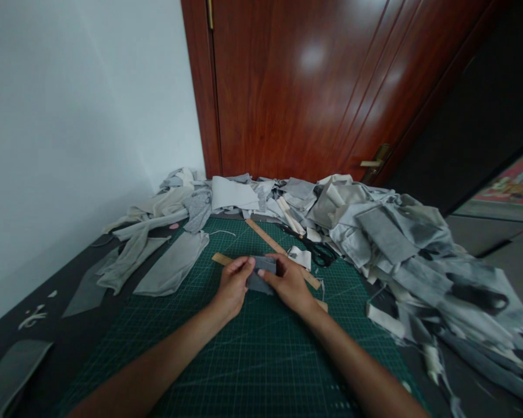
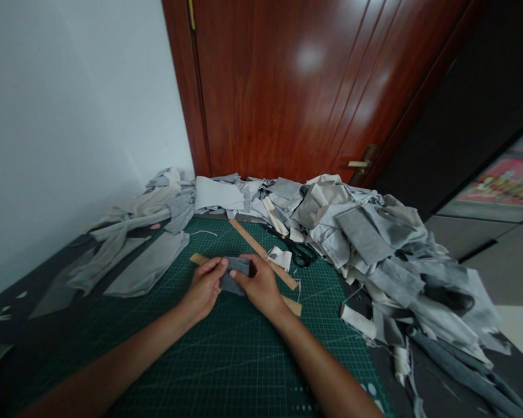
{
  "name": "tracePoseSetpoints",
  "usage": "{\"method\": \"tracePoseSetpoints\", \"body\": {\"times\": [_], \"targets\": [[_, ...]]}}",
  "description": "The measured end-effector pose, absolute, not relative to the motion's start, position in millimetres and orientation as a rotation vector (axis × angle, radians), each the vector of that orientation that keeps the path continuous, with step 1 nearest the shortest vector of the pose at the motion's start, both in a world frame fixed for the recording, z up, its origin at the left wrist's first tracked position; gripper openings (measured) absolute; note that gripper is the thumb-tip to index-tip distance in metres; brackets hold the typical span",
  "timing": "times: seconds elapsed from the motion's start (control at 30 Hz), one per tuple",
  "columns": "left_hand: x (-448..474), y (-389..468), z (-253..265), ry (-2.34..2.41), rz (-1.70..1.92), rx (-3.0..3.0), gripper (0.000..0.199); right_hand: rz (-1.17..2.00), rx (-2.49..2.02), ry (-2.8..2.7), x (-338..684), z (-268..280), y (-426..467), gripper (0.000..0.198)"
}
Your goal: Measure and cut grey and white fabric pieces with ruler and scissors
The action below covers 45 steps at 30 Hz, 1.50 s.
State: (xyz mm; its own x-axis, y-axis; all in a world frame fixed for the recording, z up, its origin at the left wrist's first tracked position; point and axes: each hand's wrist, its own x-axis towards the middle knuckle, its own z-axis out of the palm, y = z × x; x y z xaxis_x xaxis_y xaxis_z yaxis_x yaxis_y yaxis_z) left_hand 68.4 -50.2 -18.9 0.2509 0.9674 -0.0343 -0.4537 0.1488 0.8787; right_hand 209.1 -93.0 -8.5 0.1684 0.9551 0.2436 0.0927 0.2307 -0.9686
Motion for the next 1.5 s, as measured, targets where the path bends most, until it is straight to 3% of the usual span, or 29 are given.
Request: {"method": "tracePoseSetpoints", "body": {"times": [0.07, 0.23, 1.03, 1.23, 1.3, 1.43, 1.5], "targets": [[68, -51, -18, 0.720, 1.168, 0.886, 0.045, 1.003, -1.106, -1.111, 208, -9, -95, 0.030], [69, -51, -17, 0.712, 1.180, 0.952, 0.042, 1.069, -1.068, -0.921, 208, -9, -96, 0.037], [70, -57, -13, 0.598, 1.061, 0.807, 0.036, 0.805, -1.168, -1.085, 208, -16, -95, 0.031], [65, -55, -13, 0.675, 0.956, 0.971, 0.039, 0.687, -1.185, -1.249, 212, -8, -96, 0.015], [65, -56, -12, 0.673, 0.984, 0.975, 0.041, 0.736, -1.153, -1.185, 211, -6, -97, 0.022], [66, -55, -9, 0.583, 1.105, 0.817, 0.040, 0.871, -1.127, -1.043, 204, -6, -100, 0.054], [66, -53, -8, 0.534, 1.163, 0.738, 0.039, 0.895, -1.139, -1.058, 201, -6, -101, 0.044]]}}
